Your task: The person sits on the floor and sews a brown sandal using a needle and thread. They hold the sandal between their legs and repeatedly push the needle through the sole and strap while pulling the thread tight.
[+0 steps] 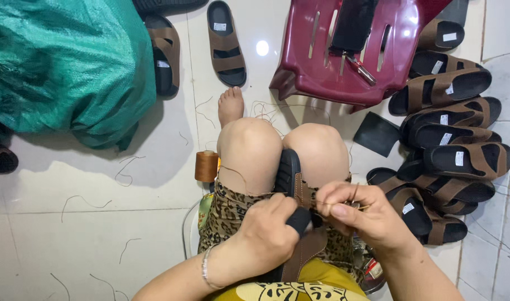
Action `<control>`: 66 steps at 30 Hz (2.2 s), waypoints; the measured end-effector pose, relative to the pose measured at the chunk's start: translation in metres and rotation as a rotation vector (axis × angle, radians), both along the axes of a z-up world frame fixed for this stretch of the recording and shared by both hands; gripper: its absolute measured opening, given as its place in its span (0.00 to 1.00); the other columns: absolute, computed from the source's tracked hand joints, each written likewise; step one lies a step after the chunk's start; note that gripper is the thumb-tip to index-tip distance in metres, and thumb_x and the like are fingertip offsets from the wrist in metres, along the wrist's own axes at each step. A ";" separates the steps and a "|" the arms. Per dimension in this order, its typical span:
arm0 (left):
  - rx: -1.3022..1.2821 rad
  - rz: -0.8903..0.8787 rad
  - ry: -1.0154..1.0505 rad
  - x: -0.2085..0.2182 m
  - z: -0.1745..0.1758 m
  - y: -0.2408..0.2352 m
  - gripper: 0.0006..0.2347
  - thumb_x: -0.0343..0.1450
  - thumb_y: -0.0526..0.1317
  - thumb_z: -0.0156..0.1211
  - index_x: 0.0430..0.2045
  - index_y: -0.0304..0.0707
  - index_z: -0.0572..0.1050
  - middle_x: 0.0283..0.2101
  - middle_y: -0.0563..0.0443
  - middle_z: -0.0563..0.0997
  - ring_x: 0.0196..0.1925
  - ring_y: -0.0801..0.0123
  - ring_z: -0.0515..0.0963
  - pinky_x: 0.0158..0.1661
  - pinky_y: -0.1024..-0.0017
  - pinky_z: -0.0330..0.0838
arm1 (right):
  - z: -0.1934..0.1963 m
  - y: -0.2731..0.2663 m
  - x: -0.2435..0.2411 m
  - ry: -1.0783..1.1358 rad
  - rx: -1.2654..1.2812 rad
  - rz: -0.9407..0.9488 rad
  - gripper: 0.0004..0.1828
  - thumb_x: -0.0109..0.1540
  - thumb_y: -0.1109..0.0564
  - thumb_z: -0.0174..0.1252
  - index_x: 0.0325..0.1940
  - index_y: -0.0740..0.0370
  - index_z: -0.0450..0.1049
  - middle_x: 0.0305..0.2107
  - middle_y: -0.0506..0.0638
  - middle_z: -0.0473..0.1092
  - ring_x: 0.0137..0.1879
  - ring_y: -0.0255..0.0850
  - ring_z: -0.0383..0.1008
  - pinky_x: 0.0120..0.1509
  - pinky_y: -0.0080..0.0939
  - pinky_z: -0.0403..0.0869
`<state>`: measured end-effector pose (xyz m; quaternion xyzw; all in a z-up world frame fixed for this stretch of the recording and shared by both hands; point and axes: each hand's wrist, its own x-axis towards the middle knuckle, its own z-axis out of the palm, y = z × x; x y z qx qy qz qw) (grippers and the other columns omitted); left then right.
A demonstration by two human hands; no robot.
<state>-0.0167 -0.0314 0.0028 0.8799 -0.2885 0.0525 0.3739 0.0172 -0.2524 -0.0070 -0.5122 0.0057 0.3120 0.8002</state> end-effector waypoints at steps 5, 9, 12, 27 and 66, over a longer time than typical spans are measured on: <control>-0.200 -0.151 0.234 0.002 0.013 0.028 0.11 0.79 0.41 0.50 0.31 0.31 0.68 0.31 0.42 0.69 0.28 0.52 0.71 0.29 0.59 0.67 | -0.025 -0.009 -0.005 0.139 -0.063 0.070 0.16 0.64 0.62 0.57 0.51 0.75 0.81 0.24 0.65 0.77 0.19 0.37 0.60 0.22 0.29 0.60; 0.138 -0.106 -0.031 0.000 0.013 0.015 0.21 0.76 0.49 0.62 0.50 0.25 0.75 0.33 0.47 0.70 0.32 0.56 0.72 0.31 0.61 0.68 | -0.026 0.002 0.000 0.210 0.032 0.026 0.17 0.63 0.63 0.58 0.52 0.77 0.80 0.21 0.65 0.74 0.18 0.37 0.58 0.21 0.29 0.57; 0.006 0.017 -0.190 -0.006 -0.005 -0.005 0.17 0.68 0.25 0.57 0.10 0.40 0.60 0.25 0.45 0.66 0.24 0.55 0.62 0.22 0.63 0.52 | -0.027 -0.001 0.001 0.192 0.008 0.001 0.18 0.63 0.61 0.57 0.52 0.78 0.80 0.22 0.64 0.74 0.17 0.36 0.58 0.19 0.30 0.58; -0.325 0.322 0.716 0.005 0.016 0.038 0.17 0.78 0.49 0.43 0.53 0.42 0.74 0.21 0.57 0.79 0.25 0.73 0.83 0.38 0.73 0.76 | -0.004 0.013 0.012 -0.769 -0.753 -0.194 0.04 0.62 0.60 0.63 0.39 0.62 0.79 0.41 0.56 0.76 0.44 0.39 0.78 0.53 0.35 0.76; 0.434 0.801 0.020 0.097 -0.048 0.169 0.05 0.75 0.38 0.66 0.41 0.38 0.81 0.41 0.42 0.76 0.35 0.41 0.78 0.34 0.48 0.69 | 0.001 -0.049 0.031 -0.597 -1.003 0.040 0.30 0.67 0.60 0.50 0.74 0.70 0.58 0.53 0.61 0.70 0.53 0.44 0.74 0.63 0.44 0.70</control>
